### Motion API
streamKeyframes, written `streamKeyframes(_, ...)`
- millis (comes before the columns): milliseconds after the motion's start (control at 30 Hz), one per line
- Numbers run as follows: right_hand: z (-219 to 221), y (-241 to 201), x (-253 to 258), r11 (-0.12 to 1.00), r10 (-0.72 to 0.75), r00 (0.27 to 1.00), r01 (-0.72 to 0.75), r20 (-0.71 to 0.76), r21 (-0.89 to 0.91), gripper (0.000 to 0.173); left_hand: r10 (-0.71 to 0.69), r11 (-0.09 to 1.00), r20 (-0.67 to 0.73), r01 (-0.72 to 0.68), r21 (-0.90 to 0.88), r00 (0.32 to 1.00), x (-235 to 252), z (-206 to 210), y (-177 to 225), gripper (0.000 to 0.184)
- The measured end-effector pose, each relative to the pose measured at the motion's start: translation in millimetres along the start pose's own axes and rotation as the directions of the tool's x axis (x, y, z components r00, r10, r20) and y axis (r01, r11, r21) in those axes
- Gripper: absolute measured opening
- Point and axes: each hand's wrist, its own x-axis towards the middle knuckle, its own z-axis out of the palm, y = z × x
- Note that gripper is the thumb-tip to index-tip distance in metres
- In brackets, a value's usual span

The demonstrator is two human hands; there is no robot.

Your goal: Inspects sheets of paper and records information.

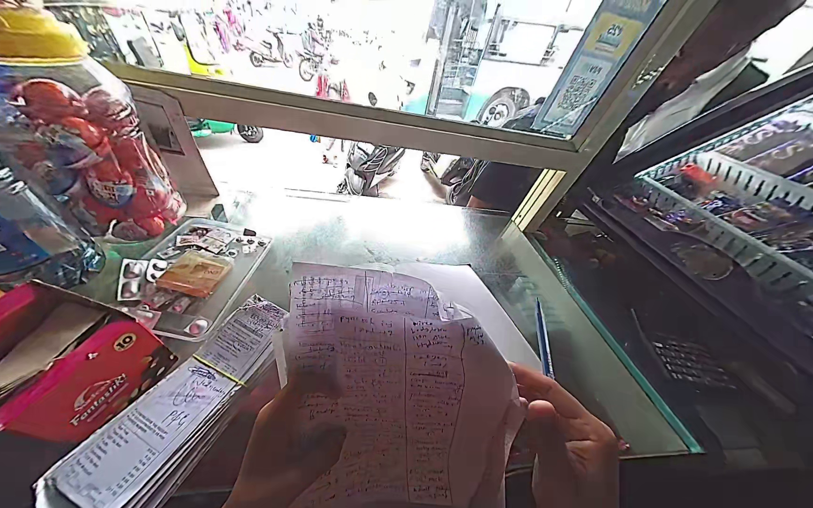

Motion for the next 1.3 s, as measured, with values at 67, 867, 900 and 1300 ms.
streamKeyframes(67, 9, -9, 2, 0.999, -0.005, 0.999, 0.003, -0.045, -0.040, 0.036, -0.001, 1.000, 0.010, 0.001, 0.009, 1.000, -1, -1, 1, 0.044)
streamKeyframes(867, 28, -6, -2, 0.987, -0.140, 0.969, 0.121, -0.203, -0.106, 0.014, 0.010, 1.000, 0.052, -0.009, -0.016, 0.999, -4, -3, -1, 0.043)
streamKeyframes(900, 28, -5, -2, 0.987, -0.141, 0.969, 0.121, -0.203, -0.107, 0.014, 0.012, 1.000, 0.057, -0.011, -0.009, 0.998, -4, -3, -1, 0.043)
streamKeyframes(1300, 26, -1, -1, 0.991, -0.124, 0.973, 0.110, -0.195, -0.081, 0.012, 0.051, 0.998, 0.047, -0.053, 0.036, 0.998, -3, -2, -1, 0.041)
